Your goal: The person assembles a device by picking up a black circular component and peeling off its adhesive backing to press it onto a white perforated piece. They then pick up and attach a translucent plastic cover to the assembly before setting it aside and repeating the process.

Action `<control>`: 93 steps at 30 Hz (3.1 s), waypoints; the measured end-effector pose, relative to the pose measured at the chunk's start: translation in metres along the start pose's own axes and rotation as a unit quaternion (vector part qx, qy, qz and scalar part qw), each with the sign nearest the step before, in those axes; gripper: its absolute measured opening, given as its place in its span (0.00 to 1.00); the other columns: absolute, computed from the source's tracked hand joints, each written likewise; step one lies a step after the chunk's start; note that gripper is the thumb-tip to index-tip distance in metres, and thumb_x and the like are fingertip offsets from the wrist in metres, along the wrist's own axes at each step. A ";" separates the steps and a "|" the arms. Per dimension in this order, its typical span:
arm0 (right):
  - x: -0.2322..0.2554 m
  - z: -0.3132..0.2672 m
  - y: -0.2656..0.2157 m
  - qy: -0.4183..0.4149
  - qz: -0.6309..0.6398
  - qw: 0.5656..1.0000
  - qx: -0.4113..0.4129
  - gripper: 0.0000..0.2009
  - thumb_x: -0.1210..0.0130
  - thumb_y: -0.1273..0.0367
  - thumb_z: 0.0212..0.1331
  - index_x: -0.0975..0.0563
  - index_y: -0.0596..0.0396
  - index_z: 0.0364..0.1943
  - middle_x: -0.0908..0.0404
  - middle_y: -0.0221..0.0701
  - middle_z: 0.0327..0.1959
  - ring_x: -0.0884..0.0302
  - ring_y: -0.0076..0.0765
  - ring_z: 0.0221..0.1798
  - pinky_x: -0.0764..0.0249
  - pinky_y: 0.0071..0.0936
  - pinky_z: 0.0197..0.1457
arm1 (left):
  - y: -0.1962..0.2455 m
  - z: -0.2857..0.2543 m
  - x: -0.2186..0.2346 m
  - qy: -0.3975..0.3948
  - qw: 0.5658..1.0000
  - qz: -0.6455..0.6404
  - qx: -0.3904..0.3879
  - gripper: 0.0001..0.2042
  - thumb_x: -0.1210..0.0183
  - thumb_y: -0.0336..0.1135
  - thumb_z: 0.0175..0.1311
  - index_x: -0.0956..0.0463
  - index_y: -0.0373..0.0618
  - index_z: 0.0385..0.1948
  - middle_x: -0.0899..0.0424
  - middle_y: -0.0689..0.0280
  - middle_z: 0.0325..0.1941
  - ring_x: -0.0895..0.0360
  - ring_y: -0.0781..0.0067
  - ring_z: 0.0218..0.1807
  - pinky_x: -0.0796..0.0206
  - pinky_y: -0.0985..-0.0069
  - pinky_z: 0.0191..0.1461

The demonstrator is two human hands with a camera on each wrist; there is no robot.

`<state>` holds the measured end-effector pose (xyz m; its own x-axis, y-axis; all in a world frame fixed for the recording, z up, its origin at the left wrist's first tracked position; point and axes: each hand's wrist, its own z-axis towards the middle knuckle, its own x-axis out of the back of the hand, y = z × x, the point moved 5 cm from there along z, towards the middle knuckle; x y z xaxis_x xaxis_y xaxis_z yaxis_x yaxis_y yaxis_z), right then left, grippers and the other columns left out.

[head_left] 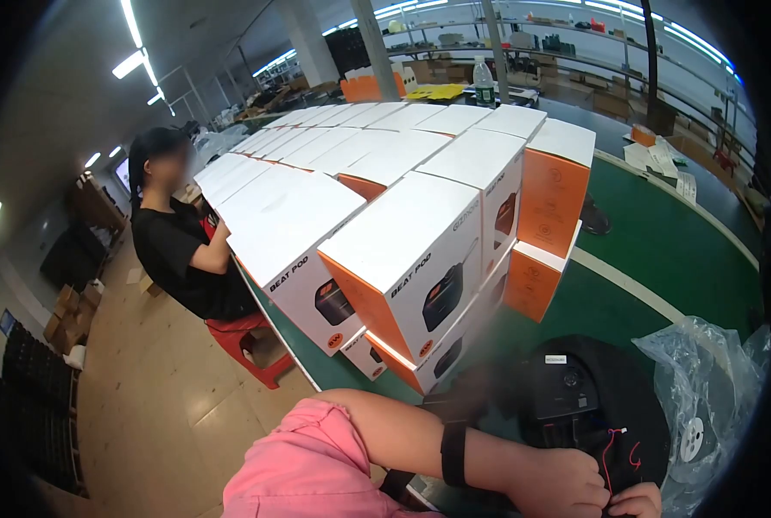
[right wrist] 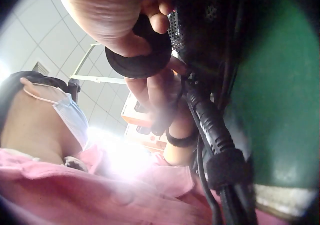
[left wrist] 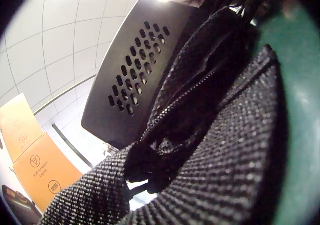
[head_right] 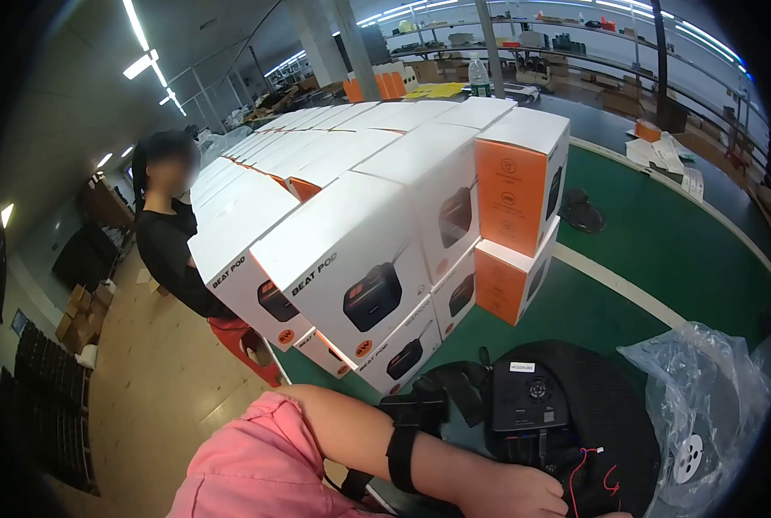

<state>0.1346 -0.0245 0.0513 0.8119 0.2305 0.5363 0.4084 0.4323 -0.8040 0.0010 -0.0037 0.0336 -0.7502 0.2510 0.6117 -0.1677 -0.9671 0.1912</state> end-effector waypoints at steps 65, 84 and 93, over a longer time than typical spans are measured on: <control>0.022 -0.013 0.036 0.142 0.242 0.960 0.029 0.15 0.46 0.84 0.44 0.34 0.61 0.38 0.29 0.34 0.34 0.30 0.24 0.33 0.34 0.16 0.35 | -0.353 0.019 0.019 -0.299 0.767 0.361 0.438 0.14 0.52 0.42 0.50 0.27 0.44 0.34 0.25 0.56 0.40 0.27 0.59 0.42 0.36 0.65 0.45; 0.019 -0.022 0.044 0.165 0.207 0.964 -0.015 0.14 0.42 0.79 0.43 0.31 0.61 0.36 0.27 0.34 0.32 0.29 0.26 0.33 0.33 0.20 0.37 | -0.147 0.071 0.034 -0.409 0.704 0.345 0.466 0.12 0.49 0.41 0.45 0.22 0.44 0.16 0.25 0.58 0.17 0.26 0.58 0.26 0.34 0.66 0.32; 0.015 -0.022 0.048 0.131 0.239 0.961 -0.051 0.14 0.42 0.79 0.44 0.31 0.61 0.36 0.27 0.33 0.32 0.29 0.26 0.34 0.34 0.20 0.37 | -0.204 0.124 0.073 -0.282 0.720 0.292 0.563 0.19 0.52 0.49 0.49 0.22 0.42 0.20 0.22 0.55 0.23 0.25 0.57 0.30 0.34 0.67 0.38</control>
<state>0.1755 -0.0196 0.0146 0.9886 0.1482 0.0279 -0.0087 0.2408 -0.9705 0.0601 0.2167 0.1345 -0.0505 0.0985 0.9939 0.9339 -0.3479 0.0819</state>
